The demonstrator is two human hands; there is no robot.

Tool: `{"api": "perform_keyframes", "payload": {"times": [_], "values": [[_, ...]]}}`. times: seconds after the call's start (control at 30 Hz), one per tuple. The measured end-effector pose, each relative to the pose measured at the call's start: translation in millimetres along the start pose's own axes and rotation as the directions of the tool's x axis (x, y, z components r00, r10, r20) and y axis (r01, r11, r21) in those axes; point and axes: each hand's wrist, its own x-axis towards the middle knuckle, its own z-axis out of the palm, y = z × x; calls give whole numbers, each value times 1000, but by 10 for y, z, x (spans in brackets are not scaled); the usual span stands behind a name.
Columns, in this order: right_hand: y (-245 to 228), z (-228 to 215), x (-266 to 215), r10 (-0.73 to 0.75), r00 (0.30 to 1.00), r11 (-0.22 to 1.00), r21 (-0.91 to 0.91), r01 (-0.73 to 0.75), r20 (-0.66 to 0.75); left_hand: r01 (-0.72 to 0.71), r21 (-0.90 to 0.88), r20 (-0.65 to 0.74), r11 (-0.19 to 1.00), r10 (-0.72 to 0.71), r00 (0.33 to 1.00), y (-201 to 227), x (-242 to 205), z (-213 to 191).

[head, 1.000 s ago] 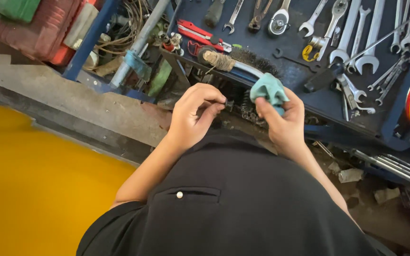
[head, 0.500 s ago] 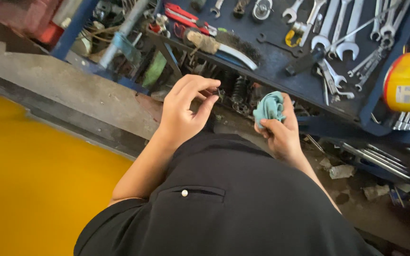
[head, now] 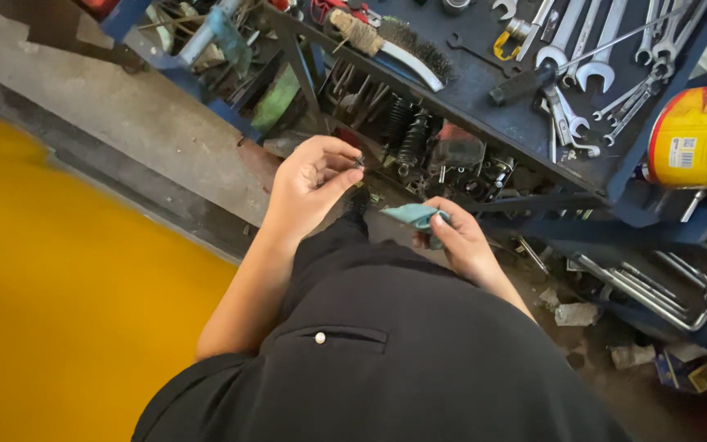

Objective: The person cleans various tools on a workbench using a blue cloth. They wipe a red utility knife, a pair of pliers, a ratchet, and a socket, then place them back on the workbench.

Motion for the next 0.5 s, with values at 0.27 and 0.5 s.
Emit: {"api": "perform_keyframes", "payload": {"times": [0.27,0.5], "values": [[-92,203,-117,106,994,986,-127,-107,-16,146,-268,-103,952,-179,978,-123,-383,-35],[-80,174,-155,143,988,987,-59,-147,-64,67,-269,-131,961,-105,986,-60,-361,-275]]}}
